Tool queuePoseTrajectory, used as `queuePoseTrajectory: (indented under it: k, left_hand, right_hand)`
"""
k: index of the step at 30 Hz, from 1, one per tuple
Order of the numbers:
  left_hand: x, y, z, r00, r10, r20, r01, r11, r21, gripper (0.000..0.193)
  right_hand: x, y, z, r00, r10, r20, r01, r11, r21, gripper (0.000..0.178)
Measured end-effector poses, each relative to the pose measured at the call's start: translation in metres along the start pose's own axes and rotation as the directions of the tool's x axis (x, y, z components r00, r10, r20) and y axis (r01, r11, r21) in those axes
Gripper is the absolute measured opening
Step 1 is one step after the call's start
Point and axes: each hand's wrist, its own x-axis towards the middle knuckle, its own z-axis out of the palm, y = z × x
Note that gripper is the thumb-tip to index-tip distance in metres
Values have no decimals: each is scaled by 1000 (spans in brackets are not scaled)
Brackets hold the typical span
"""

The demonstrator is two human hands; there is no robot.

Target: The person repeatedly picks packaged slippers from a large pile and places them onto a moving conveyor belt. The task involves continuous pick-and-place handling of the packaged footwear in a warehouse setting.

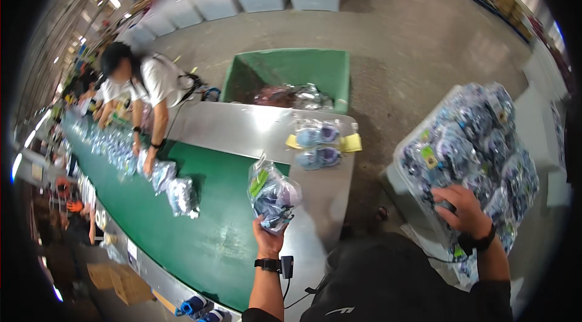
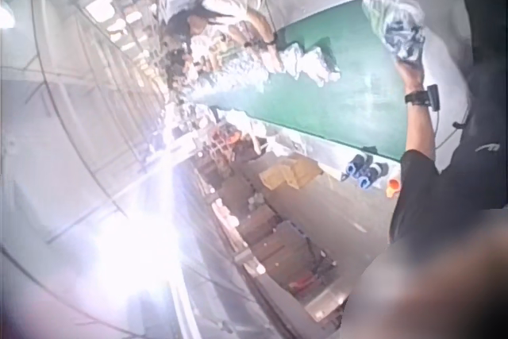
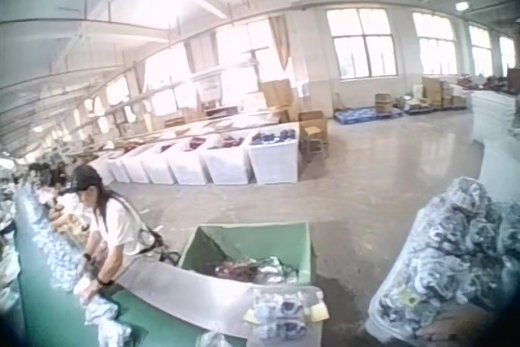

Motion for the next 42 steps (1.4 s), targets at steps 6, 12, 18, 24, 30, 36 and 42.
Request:
queuePoseTrajectory:
  k: [6, 12, 18, 24, 30, 36, 42]
  left_hand:
    - [-25, -36, 110, 897, -328, 297, 309, 945, 110, 59]
    - [-59, -91, 197, 714, -551, 433, 453, 834, 314, 54]
    - [-101, -146, 266, 546, -702, 457, 516, 712, 476, 62]
    - [-93, -182, 277, 253, -707, 660, 690, 610, 389, 78]
    - [-90, -184, 248, 778, -485, 399, 256, 825, 503, 65]
    - [-86, -166, 197, 963, -226, 145, 139, 881, 453, 58]
    - [-88, -154, 160, 994, -106, 7, 89, 864, 496, 47]
  right_hand:
    - [12, 0, -18, 990, -132, 51, 135, 988, -75, 47]
    - [21, 6, -31, 949, -312, -44, 292, 924, -247, 60]
    - [2, 28, -62, 887, -461, 22, 456, 869, -194, 77]
    - [-27, 77, -91, 957, -280, -75, 280, 960, -15, 74]
    - [-49, 150, -154, 947, 93, -308, -145, 978, -152, 63]
    - [-47, 246, -188, 761, 161, -629, -505, 755, -418, 54]
    - [-41, 330, -124, 817, 325, -476, -555, 666, -498, 54]
